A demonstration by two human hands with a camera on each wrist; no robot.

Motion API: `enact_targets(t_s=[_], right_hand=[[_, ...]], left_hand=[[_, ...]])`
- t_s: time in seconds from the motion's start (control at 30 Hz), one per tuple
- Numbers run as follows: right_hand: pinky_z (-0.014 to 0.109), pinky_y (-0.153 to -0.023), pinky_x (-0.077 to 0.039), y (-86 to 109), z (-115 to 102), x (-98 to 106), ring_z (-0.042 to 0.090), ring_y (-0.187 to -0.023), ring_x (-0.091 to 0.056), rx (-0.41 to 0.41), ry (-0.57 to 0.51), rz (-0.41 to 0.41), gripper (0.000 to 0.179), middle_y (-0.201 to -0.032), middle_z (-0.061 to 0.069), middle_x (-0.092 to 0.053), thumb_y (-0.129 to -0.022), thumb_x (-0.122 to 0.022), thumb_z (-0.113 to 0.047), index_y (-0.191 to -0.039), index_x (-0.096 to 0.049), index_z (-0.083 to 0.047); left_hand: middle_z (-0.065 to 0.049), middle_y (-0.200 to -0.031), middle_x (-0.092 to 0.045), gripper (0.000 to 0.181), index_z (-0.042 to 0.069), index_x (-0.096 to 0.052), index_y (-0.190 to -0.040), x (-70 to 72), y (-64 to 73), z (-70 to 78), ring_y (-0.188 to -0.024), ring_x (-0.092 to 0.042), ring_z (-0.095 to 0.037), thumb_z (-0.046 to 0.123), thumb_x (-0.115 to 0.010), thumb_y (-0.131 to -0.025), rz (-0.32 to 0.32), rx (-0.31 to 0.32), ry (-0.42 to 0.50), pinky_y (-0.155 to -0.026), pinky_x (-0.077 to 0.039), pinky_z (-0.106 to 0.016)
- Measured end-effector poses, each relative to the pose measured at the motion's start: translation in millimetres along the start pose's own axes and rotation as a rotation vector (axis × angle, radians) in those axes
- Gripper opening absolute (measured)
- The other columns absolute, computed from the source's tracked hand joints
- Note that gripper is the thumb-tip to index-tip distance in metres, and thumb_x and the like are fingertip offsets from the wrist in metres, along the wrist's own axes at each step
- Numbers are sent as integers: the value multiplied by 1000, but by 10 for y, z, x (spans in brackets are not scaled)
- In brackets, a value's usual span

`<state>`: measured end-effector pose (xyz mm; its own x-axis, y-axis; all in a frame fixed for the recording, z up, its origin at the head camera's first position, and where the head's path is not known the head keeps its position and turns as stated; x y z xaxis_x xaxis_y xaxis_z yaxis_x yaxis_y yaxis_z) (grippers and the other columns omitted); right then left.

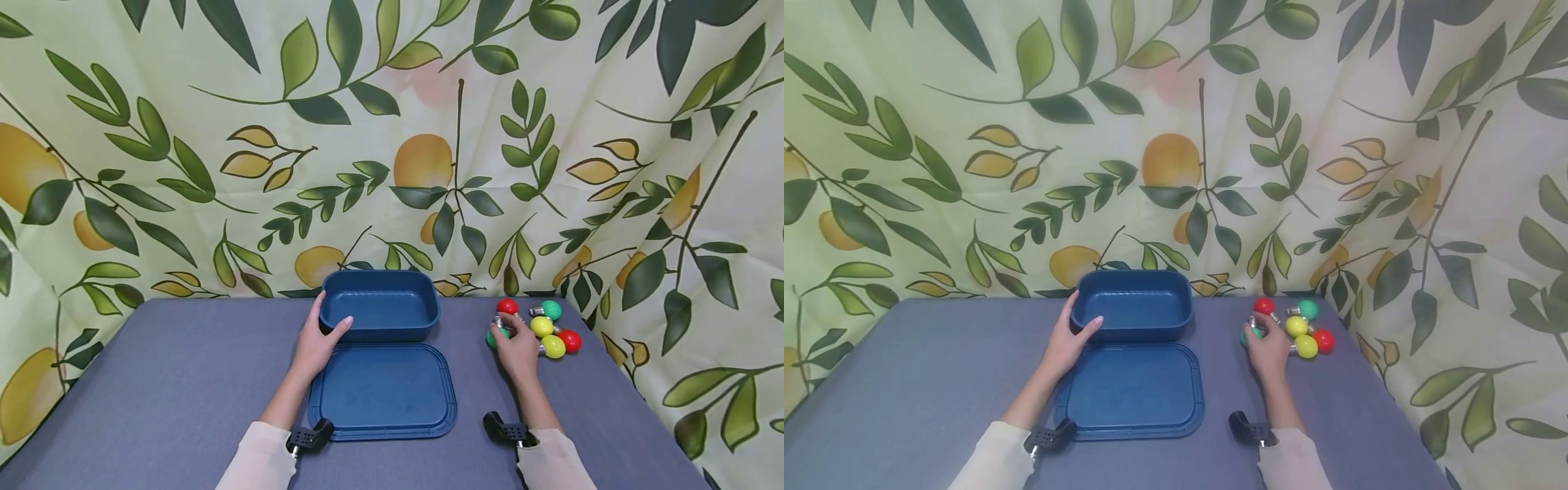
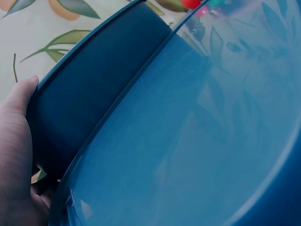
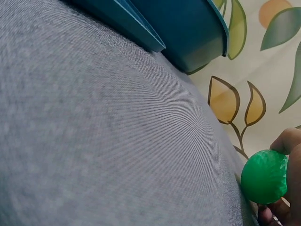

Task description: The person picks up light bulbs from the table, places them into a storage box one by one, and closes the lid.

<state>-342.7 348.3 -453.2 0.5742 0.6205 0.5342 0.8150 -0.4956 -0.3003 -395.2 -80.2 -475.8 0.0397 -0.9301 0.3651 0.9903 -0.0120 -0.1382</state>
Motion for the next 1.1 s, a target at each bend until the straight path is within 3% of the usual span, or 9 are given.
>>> enact_targets(t_s=[0.13,0.27,0.4,0.5,0.7,0.8,1.03,1.1], right_hand=[[18,-76,-38,4,4,19,22,-91,-61,-5,-28,32,34,-115,17,-73,-90,-70,-19,-120,-70,-5],[9,-73,-36,4,-23,-6,24,-94,-64,11,-53,23,35,-115,18,-72,-92,-72,-20,-124,-69,-6],[3,-72,-36,-4,-62,0,-2,-83,-61,46,-73,10,34,-117,20,-71,-94,-72,-18,-124,-71,-5],[3,-71,-37,-20,-83,4,-11,-79,-53,58,-59,3,32,-117,20,-71,-94,-72,-20,-122,-72,-4],[0,-71,-36,-27,-202,-32,30,-98,-69,70,-70,-14,31,-120,19,-71,-94,-72,-19,-122,-73,-4],[-1,-72,-36,-23,-288,-55,33,-101,-70,79,-83,-32,31,-119,20,-71,-95,-71,-19,-123,-72,-4],[1,-73,-42,-28,-574,-75,-6,-86,-61,118,-130,-50,32,-114,17,-74,-94,-72,-22,-123,-73,-7],[0,-74,-43,-38,-703,-99,-8,-87,-61,147,-164,-58,32,-116,17,-73,-94,-72,-20,-122,-72,-6]], left_hand=[[-7,-171,-18,90,32,-16,-163,1,4,3,-157,-21,-35,55,-67,-93,2,1,2,-122,-22,-64],[-7,-171,-19,89,33,-16,-163,20,17,2,-156,-22,-35,55,-67,-93,4,6,-4,-122,-23,-64],[-7,-171,-19,90,33,-16,-163,18,11,5,-156,-22,-35,57,-67,-92,4,3,-9,-122,-23,-64],[-6,-171,-19,91,33,-16,-163,12,2,6,-157,-21,-34,57,-67,-92,5,-1,-5,-122,-22,-64],[-6,-170,-20,90,33,-16,-163,13,3,28,-156,-22,-34,56,-67,-92,8,-2,-1,-122,-23,-64],[-7,-170,-21,90,33,-17,-163,16,7,40,-156,-23,-35,56,-67,-92,9,-5,1,-122,-23,-64],[-7,-170,-21,90,32,-17,-163,11,23,40,-156,-23,-36,55,-68,-92,5,0,4,-121,-24,-65],[-7,-170,-21,89,33,-17,-163,15,22,38,-156,-23,-36,55,-68,-92,8,0,6,-121,-24,-65]])
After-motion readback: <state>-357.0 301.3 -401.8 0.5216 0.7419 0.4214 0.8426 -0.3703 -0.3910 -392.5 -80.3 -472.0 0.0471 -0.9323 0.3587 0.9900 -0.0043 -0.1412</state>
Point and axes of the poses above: each hand's wrist, its own y-axis away from the middle knuckle, its own x-axis out of the back of the hand, z = x × y, the point moved 10 cm from there along -y, towards the middle knuckle
